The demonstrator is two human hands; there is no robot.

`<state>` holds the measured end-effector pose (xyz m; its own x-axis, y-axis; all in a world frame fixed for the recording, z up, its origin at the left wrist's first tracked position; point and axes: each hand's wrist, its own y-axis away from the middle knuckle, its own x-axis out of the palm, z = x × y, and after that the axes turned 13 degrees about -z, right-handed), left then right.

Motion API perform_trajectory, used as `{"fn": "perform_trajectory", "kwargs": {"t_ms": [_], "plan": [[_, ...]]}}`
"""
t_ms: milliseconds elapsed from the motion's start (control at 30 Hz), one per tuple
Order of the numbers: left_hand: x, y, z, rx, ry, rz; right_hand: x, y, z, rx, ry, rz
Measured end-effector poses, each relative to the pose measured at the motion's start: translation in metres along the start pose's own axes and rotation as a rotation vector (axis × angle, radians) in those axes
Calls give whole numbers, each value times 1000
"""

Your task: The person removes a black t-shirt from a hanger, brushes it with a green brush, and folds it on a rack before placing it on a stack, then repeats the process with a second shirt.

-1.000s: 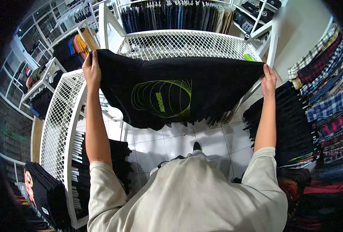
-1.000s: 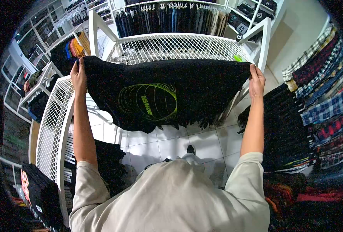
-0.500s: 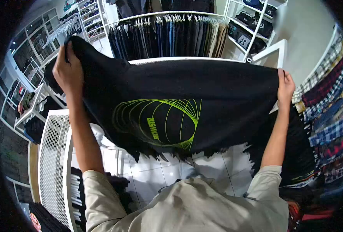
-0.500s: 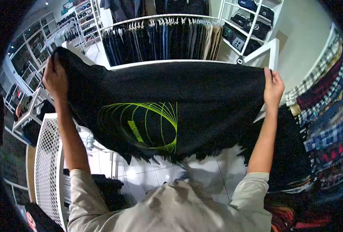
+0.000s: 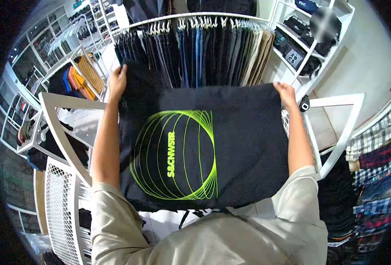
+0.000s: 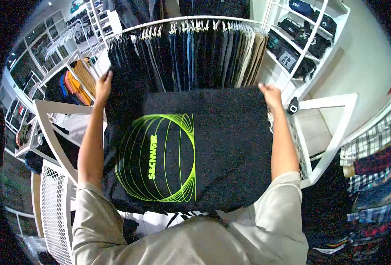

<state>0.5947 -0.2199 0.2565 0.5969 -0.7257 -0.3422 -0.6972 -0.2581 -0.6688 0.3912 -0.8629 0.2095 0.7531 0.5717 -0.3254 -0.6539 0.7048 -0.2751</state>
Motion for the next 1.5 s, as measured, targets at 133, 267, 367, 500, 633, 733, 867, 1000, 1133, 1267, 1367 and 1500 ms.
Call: {"fn": "perform_trajectory", "kwargs": {"t_ms": [133, 267, 367, 500, 633, 733, 867, 1000, 1133, 1267, 1367, 1500], "plan": [[-14, 61, -4, -171, 196, 74, -1, 34, -11, 81, -188, 128], [-42, 54, 33, -241, 423, 64, -16, 28, -19, -68, -237, 82], [-100, 59, -14, -254, 462, 210, -43, 58, 19, -68, -228, 128], [-160, 97, -27, -328, 564, 134, -82, 82, 5, -182, -236, 169], [-208, 139, 25, -414, 1029, 103, -123, 108, -10, -34, -226, 204], [-207, 143, 48, -334, 786, 320, -119, 96, -40, 16, -119, 131], [-177, 149, 42, -59, 155, 370, -83, 100, -35, -361, 258, 55], [-155, 149, 66, 44, 35, 496, -63, 87, -38, -317, 334, 234], [-138, 144, 70, -39, 188, 434, -63, 66, -53, -251, 312, 297], [-140, 128, 51, 0, 54, 554, -70, 61, -48, -236, 424, 353], [-129, 120, 69, -20, 117, 513, -71, 63, -47, -316, 360, 342], [-148, 109, 70, -252, 424, 405, -77, 63, -43, -98, 128, 333]]}}
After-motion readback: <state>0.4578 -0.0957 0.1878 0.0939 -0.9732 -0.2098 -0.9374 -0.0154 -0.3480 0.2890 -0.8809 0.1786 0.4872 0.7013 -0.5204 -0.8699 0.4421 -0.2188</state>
